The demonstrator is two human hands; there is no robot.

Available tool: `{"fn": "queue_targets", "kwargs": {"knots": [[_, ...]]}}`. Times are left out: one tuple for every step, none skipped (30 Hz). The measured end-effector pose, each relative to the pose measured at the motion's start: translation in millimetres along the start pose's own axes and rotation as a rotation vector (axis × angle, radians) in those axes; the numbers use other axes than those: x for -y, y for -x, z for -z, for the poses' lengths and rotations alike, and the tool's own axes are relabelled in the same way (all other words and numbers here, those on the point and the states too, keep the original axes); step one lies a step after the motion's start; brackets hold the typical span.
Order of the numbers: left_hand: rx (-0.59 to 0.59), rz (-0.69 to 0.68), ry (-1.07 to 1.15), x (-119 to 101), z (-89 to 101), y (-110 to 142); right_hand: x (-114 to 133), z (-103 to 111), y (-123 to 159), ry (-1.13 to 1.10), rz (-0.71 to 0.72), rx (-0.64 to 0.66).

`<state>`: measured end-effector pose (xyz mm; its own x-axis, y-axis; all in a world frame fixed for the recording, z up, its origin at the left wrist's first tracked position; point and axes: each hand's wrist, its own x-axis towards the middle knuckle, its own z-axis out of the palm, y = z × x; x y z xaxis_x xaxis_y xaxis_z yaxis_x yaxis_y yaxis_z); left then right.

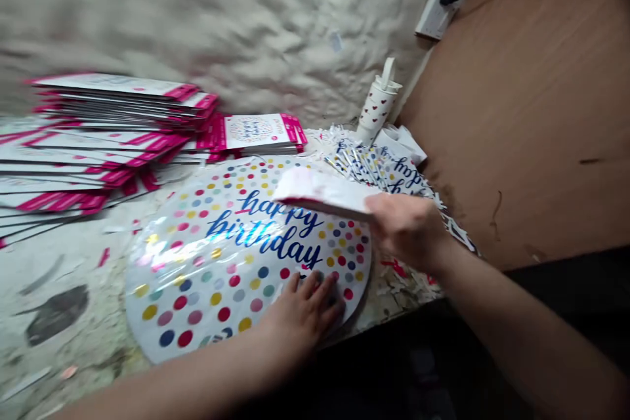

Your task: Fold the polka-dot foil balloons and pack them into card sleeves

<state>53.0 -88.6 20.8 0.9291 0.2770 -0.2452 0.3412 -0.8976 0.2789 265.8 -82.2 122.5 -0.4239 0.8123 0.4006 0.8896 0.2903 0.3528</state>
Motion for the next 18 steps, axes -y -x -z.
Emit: {"fn": "queue_targets", "kwargs": {"knots": [[-0.009, -0.009, 0.033, -1.5, 4.3, 6.9, 22.2, -11.8, -13.6, -0.049, 0.085, -0.028], [-0.027, -0.023, 0.095, -2.9, 9.8, 15.7, 43.3, -23.5, -25.4, -0.094, 0.147, -0.057], [-0.051, -0.026, 0.186, -3.6, 15.6, 26.5, 62.6, -34.3, -34.7, -0.14, 0.2, -0.087], [-0.078, -0.005, 0.303, -2.8, 20.6, 39.2, 79.4, -44.2, -41.1, -0.19, 0.243, -0.116], [-0.109, 0.05, 0.44, 0.2, 23.9, 53.7, 93.3, -52.9, -44.5, -0.243, 0.282, -0.142], [-0.151, 0.135, 0.59, 5.8, 25.0, 69.4, 104.1, -60.3, -45.3, -0.299, 0.314, -0.16], [-0.212, 0.238, 0.738, 14.0, 23.7, 86.1, 112.0, -66.5, -44.0, -0.35, 0.338, -0.172], [-0.296, 0.342, 0.871, 24.5, 20.5, 103.2, 117.4, -71.5, -41.5, -0.393, 0.348, -0.181], [-0.386, 0.428, 0.988, 36.4, 16.1, 119.7, 121.0, -75.6, -38.8, -0.421, 0.35, -0.191], [-0.482, 0.498, 1.079, 48.9, 11.9, 134.8, 123.6, -78.6, -36.6, -0.431, 0.35, -0.201], [-0.548, 0.533, 1.145, 61.0, 8.6, 147.4, 126.1, -80.7, -35.8, -0.423, 0.356, -0.211], [-0.575, 0.553, 1.207, 71.8, 7.2, 156.5, 128.9, -82.0, -36.5, -0.404, 0.368, -0.216], [-0.591, 0.568, 1.262, 81.0, 7.9, 161.7, 132.6, -82.6, -38.9, -0.384, 0.389, -0.211], [-0.588, 0.58, 1.311, 88.4, 10.6, 162.7, 136.9, -82.7, -42.4, -0.37, 0.414, -0.195], [-0.581, 0.595, 1.353, 94.4, 14.5, 160.0, 141.7, -82.5, -46.7, -0.363, 0.439, -0.17], [-0.58, 0.612, 1.382, 99.3, 18.9, 154.4, 146.4, -82.4, -50.8, -0.366, 0.451, -0.14], [-0.58, 0.628, 1.392, 104.0, 22.8, 147.1, 150.0, -82.5, -54.3, -0.381, 0.452, -0.104], [-0.592, 0.648, 1.375, 109.2, 25.5, 139.3, 151.6, -83.2, -56.5, -0.41, 0.44, -0.067]]}}
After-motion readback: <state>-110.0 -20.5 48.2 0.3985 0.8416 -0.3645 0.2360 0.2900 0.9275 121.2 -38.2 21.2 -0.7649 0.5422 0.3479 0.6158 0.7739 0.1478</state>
